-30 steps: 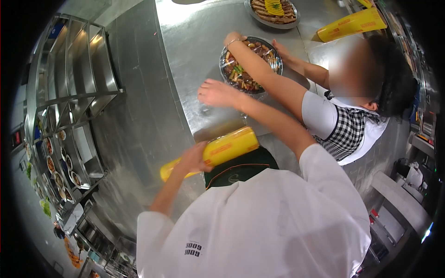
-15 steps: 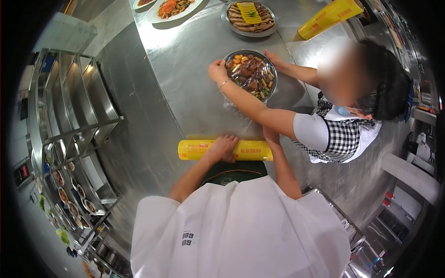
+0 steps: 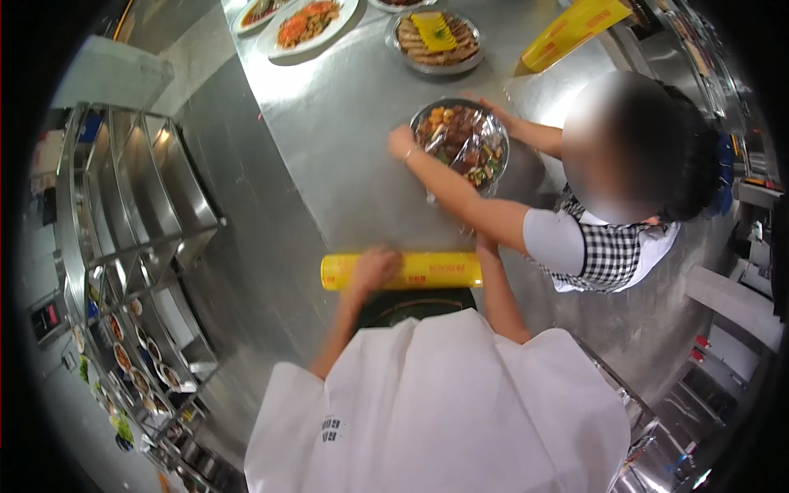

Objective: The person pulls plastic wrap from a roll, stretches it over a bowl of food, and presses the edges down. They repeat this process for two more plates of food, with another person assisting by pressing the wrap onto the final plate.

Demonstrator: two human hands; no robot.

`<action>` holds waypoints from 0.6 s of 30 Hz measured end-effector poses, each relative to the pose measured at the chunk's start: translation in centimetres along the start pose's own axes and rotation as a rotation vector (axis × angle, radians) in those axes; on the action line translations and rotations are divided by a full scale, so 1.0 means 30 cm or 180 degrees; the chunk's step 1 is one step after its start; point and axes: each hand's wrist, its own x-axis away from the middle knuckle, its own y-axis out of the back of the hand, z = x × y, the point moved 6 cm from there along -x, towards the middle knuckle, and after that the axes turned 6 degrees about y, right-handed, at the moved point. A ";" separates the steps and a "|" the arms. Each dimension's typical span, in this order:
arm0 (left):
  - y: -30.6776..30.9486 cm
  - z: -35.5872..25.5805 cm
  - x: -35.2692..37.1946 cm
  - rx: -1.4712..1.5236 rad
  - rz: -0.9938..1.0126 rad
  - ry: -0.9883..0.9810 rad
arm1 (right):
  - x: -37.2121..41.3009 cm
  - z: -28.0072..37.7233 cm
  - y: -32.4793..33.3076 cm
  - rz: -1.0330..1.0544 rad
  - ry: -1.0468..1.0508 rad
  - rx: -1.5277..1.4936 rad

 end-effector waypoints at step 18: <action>0.280 0.217 0.254 0.0373 -0.0742 0.0613 | 0.293 0.475 -0.153 0.2984 0.0923 0.0925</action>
